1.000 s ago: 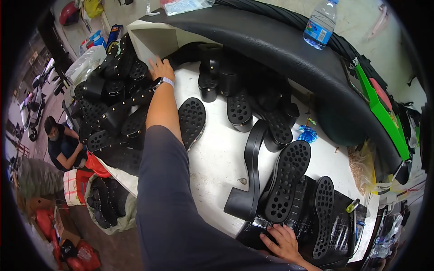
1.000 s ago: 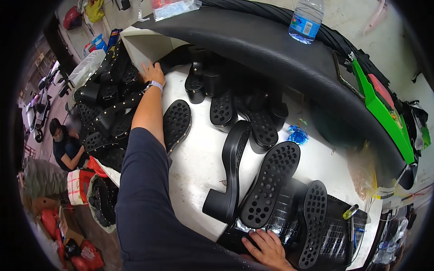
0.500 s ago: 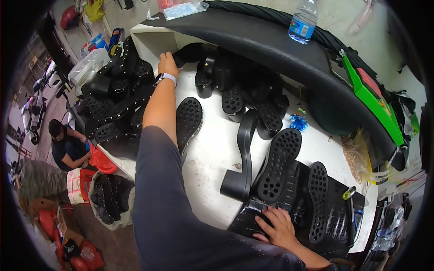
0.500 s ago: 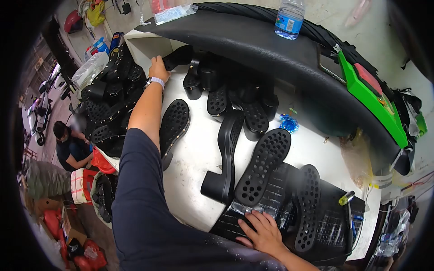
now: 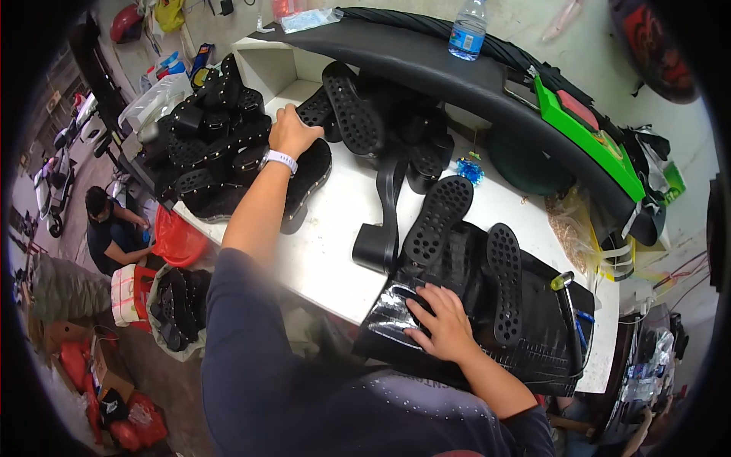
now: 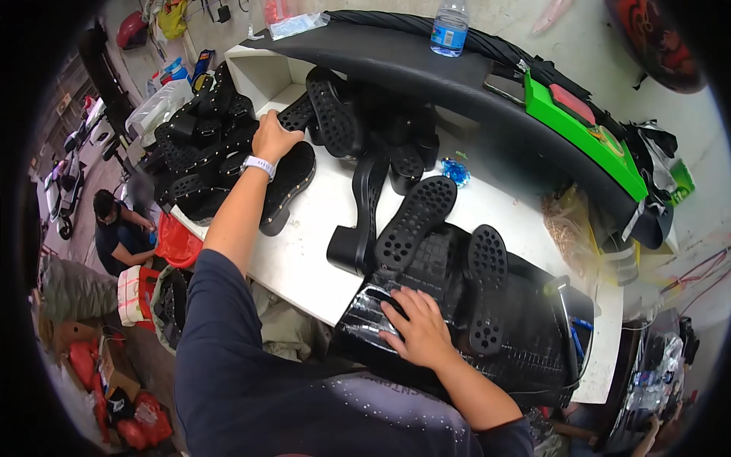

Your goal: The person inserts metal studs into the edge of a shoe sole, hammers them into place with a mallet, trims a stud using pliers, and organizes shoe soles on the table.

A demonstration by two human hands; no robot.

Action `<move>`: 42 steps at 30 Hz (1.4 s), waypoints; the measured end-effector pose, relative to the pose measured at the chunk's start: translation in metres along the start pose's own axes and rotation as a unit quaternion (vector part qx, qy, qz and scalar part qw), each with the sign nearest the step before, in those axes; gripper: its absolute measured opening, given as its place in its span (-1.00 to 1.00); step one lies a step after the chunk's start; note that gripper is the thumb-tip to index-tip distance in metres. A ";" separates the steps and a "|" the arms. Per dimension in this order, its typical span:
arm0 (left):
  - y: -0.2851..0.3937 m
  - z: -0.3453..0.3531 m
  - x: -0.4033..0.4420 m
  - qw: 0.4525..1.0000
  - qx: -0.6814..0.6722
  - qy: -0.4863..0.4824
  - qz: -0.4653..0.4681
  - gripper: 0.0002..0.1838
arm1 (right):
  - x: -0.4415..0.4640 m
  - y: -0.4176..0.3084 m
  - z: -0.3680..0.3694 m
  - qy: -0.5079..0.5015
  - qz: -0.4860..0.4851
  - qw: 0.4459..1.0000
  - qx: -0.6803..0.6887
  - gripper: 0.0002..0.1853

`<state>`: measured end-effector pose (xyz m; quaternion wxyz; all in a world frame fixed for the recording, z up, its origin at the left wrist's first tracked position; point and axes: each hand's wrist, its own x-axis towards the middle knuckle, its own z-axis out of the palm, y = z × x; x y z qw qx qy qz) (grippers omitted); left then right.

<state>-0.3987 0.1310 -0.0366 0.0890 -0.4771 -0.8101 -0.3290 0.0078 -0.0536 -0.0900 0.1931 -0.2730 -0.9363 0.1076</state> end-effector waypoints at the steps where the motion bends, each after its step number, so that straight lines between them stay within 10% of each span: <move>1: 0.008 -0.013 -0.012 1.000 -0.001 -0.010 -0.005 -0.26 | 0.000 0.000 0.001 0.003 -0.003 1.000 -0.001 -0.47; 12: 0.041 -0.068 -0.142 0.991 -0.121 0.053 0.014 -0.22 | -0.011 0.006 0.009 0.062 -0.028 0.997 0.034 -0.51; 19: 0.040 -0.083 -0.160 0.948 -0.064 -0.302 0.074 -0.01 | -0.019 -0.006 -0.028 0.070 -0.022 0.996 0.055 -0.54; 26: 0.022 -0.064 -0.133 0.917 -0.237 -0.307 0.090 -0.14 | -0.053 -0.022 -0.064 0.044 -0.013 0.993 0.106 -0.57; 32: 0.037 -0.102 -0.114 0.850 -0.121 -0.491 0.149 -0.27 | -0.088 -0.033 -0.097 0.046 -0.005 0.978 0.203 -0.56; 34: 0.036 -0.087 -0.121 0.884 -0.142 -0.394 0.208 -0.32 | -0.098 -0.027 -0.102 0.075 0.020 0.975 0.209 -0.56; 42: 0.008 -0.089 -0.125 0.837 -0.056 -0.515 0.175 -0.18 | -0.119 -0.007 -0.114 0.156 0.115 0.965 0.176 -0.59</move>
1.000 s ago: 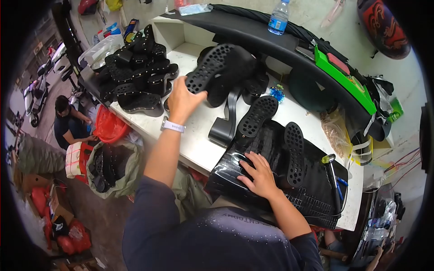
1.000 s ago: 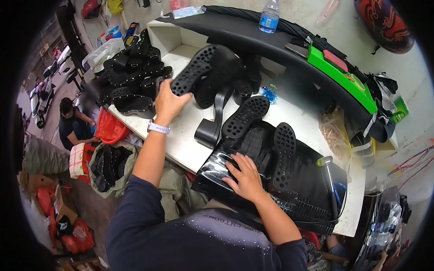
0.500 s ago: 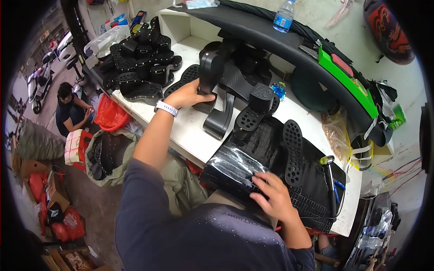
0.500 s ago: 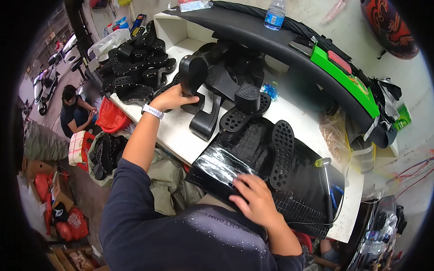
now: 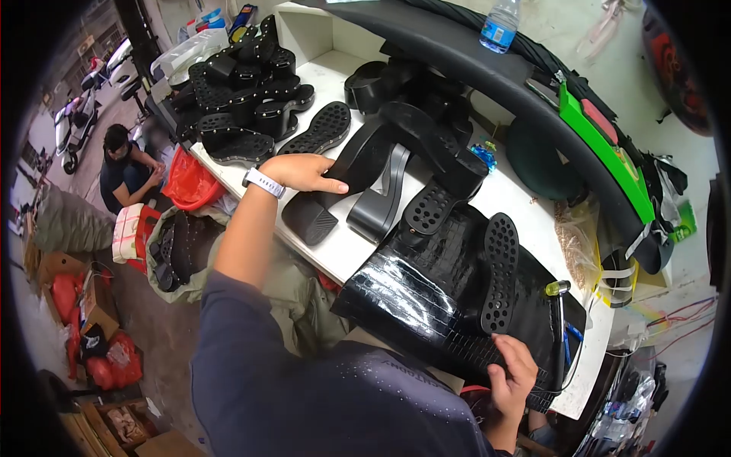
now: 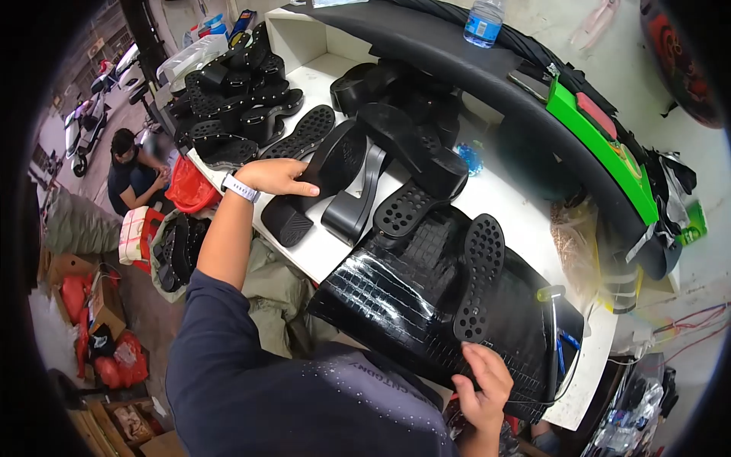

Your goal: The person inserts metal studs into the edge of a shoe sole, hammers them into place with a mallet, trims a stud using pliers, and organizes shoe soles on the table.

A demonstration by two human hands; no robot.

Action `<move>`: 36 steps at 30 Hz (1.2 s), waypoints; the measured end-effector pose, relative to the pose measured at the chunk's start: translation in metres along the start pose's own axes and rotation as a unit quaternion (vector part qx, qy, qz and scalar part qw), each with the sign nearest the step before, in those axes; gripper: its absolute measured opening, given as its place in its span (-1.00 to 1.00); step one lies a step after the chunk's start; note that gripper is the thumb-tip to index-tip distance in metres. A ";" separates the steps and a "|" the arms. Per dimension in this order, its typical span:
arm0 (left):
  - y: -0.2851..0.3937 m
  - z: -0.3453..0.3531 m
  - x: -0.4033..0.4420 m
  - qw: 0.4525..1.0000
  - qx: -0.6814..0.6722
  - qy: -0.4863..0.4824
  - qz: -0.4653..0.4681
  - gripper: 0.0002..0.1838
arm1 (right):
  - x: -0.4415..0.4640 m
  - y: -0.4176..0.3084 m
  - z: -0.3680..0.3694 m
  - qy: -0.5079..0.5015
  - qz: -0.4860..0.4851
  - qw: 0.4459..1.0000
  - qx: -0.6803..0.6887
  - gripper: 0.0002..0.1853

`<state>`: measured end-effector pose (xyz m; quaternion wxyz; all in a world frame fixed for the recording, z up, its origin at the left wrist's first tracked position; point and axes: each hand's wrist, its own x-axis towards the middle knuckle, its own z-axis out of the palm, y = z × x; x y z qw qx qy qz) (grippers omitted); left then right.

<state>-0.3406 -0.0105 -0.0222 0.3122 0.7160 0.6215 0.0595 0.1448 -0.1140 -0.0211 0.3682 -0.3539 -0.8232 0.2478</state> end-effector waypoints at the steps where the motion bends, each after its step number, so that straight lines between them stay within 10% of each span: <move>1: -0.009 0.007 0.004 0.999 0.027 0.021 -0.030 -0.20 | -0.001 0.001 -0.002 0.013 0.004 1.000 -0.006 -0.59; 9: -0.001 -0.032 0.036 0.954 0.132 0.269 -0.017 -0.65 | -0.003 0.016 -0.014 0.114 0.012 0.991 -0.064 -0.62; 14: -0.040 -0.069 0.145 0.891 0.112 0.419 -0.132 -0.55 | -0.014 0.031 -0.019 0.190 0.076 0.969 -0.136 -0.61; 23: -0.113 -0.073 0.201 0.980 0.059 0.187 -0.041 -0.42 | -0.040 0.050 -0.034 0.218 0.167 0.947 -0.168 -0.68; 31: -0.113 -0.050 0.222 0.924 0.044 0.370 -0.088 -0.24 | -0.005 0.054 -0.024 0.190 0.106 0.963 -0.160 -0.69; 36: -0.098 -0.045 0.225 0.885 0.073 0.442 -0.129 -0.49 | -0.017 0.057 -0.021 0.204 0.121 0.960 -0.147 -0.70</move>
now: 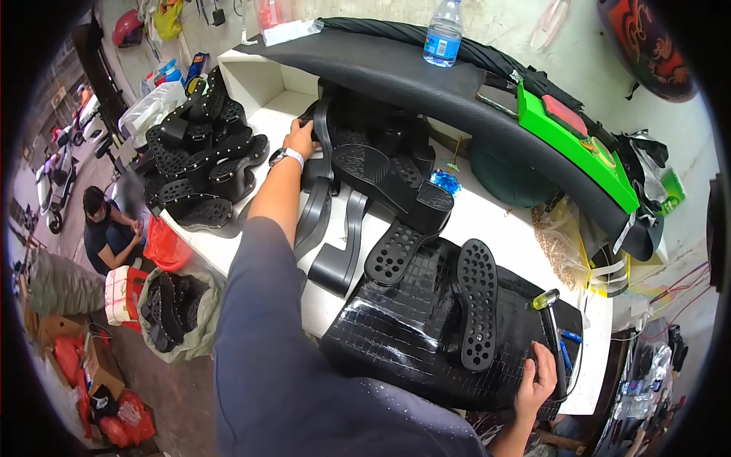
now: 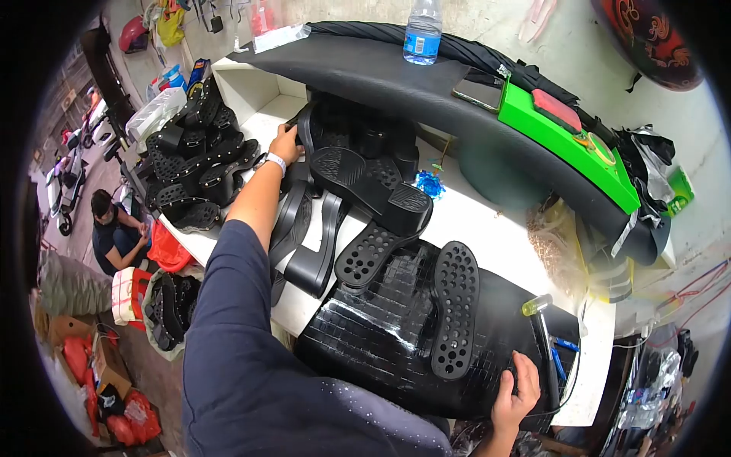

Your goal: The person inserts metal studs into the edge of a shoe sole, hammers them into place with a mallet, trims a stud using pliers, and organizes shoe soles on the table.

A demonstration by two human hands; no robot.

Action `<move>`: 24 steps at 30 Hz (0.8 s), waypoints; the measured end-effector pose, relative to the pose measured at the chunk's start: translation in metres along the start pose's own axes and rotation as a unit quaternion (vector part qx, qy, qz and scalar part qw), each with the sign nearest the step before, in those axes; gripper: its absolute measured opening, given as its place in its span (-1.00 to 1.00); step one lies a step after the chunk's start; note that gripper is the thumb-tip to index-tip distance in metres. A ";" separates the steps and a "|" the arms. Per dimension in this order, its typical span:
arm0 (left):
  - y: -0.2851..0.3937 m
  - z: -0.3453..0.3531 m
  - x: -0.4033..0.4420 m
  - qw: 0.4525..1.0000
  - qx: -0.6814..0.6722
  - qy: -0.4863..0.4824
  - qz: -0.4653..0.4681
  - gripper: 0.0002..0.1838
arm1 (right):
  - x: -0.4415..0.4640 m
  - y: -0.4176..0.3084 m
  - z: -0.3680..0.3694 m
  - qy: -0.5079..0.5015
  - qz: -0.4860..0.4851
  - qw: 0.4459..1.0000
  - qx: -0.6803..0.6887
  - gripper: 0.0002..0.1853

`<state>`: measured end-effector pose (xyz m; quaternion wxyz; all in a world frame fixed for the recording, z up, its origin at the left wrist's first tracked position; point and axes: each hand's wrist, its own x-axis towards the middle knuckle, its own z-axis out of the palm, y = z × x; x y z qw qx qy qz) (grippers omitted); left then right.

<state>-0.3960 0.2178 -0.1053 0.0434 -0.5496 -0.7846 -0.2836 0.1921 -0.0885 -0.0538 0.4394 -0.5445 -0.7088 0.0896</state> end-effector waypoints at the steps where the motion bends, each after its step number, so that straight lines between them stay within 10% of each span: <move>1: 0.003 -0.001 0.001 1.000 -0.013 0.014 -0.019 -0.51 | -0.002 -0.001 0.000 0.001 0.003 1.000 0.001 -0.70; 24: 0.044 -0.189 -0.143 0.947 0.026 0.298 0.117 -0.77 | -0.012 0.005 -0.004 -0.009 -0.020 0.997 0.073 -0.75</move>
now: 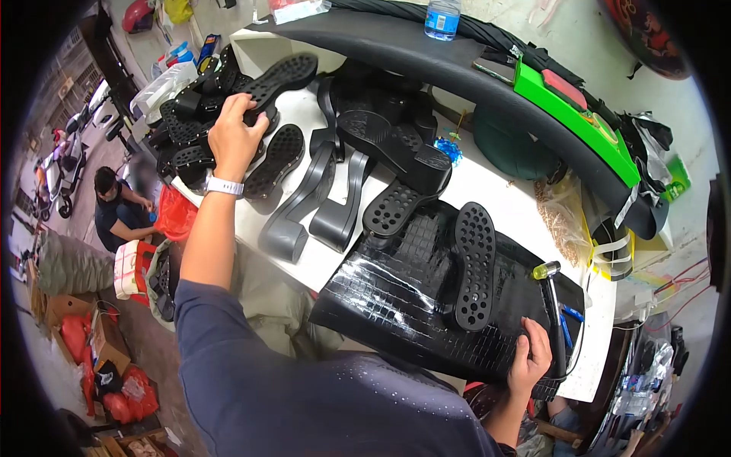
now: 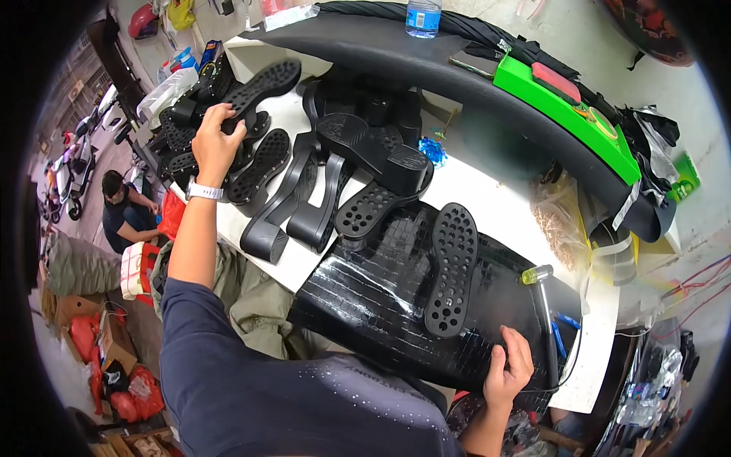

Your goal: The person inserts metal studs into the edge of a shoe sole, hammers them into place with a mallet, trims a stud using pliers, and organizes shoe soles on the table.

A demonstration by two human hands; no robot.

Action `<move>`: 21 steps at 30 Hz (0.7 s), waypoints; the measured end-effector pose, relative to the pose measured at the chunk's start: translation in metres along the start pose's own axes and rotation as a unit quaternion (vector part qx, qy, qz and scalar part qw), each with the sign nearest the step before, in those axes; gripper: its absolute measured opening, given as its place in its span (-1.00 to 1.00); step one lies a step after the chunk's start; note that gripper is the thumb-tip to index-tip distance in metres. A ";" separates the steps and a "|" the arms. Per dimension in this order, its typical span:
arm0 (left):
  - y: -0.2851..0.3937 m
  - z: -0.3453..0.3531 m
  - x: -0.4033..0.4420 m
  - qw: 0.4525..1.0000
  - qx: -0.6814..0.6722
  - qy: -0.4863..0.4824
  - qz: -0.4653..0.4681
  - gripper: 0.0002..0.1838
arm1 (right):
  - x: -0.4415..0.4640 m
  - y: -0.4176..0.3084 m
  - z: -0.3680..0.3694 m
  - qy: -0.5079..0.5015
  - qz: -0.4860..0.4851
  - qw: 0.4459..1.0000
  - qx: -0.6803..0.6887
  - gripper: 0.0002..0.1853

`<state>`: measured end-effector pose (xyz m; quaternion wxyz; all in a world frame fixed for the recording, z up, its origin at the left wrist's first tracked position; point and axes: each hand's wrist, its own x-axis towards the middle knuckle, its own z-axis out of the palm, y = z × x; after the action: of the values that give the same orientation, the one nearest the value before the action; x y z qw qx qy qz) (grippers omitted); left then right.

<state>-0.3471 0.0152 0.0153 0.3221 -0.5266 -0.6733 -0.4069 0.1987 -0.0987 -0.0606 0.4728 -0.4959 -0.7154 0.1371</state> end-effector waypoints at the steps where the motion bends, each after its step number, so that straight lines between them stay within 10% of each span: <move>1: 0.010 -0.008 0.002 1.000 -0.011 -0.002 -0.001 -0.76 | 0.000 0.001 0.001 -0.001 -0.003 1.000 0.005 -0.75; 10: 0.022 0.119 -0.006 0.893 -0.371 -0.233 -0.099 -0.58 | -0.015 -0.004 -0.011 0.015 -0.003 1.000 0.001 -0.71; 21: -0.051 0.182 0.029 0.934 -0.072 -0.252 -0.242 -0.58 | -0.058 0.011 0.029 -0.035 -0.031 0.976 -0.211 -0.44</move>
<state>-0.4043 0.1840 -0.0539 -0.0053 -0.4544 -0.8084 -0.3741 0.1852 -0.1344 -0.1145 0.3365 -0.5569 -0.7592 -0.0140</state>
